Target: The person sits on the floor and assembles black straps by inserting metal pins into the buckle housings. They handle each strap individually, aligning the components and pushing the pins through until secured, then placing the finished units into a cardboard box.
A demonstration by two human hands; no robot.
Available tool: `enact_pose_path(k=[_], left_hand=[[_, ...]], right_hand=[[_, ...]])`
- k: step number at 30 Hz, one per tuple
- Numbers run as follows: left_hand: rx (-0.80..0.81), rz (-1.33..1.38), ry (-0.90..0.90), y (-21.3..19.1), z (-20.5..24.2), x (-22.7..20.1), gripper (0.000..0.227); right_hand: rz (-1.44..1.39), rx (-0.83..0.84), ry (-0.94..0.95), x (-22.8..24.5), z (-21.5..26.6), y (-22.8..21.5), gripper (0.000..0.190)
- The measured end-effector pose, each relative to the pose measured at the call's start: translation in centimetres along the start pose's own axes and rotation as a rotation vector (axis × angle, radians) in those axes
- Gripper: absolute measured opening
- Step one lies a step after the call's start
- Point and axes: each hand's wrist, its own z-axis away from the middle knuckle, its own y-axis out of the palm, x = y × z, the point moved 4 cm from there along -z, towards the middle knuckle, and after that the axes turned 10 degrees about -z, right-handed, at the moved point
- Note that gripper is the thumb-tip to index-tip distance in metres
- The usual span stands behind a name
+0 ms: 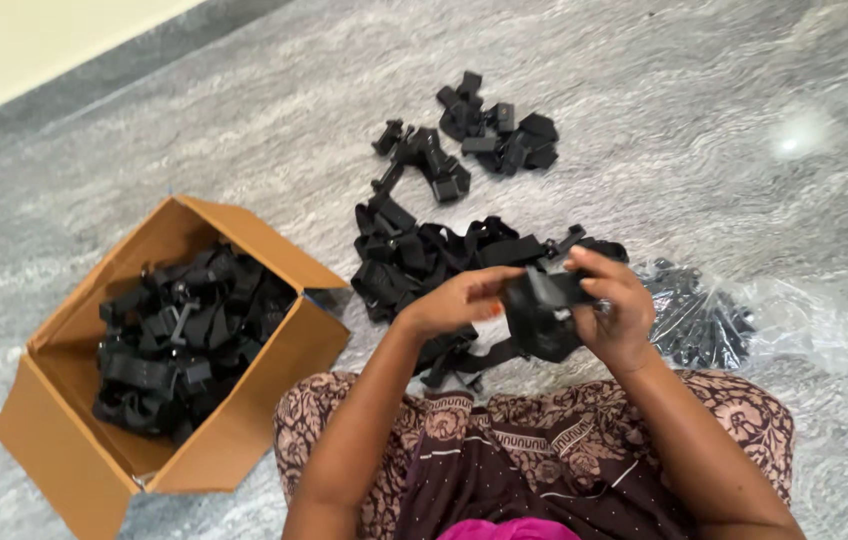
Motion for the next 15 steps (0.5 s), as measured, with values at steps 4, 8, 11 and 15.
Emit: enact_pose_path(k=[4,8,11,15], left_hand=[[-0.065,-0.565,0.227,1.0,-1.8,-7.2,0.081],[-0.003,-0.338,0.013,1.4,-3.5,-5.0,0.058],[-0.123,-0.177,-0.153,1.5,-3.2,-0.6,0.043],[-0.275,0.095,-0.126,0.1,-2.4,3.3,0.029]], right_hand=[[0.095,-0.13,0.125,-0.1,-0.6,-0.1,0.042],[0.029,0.018,0.437,-2.6,-0.1,0.8,0.045],[-0.213,0.04,0.748,-4.9,1.6,1.8,0.068],[-0.59,-0.003,1.084,-8.2,3.7,3.1,0.093]])
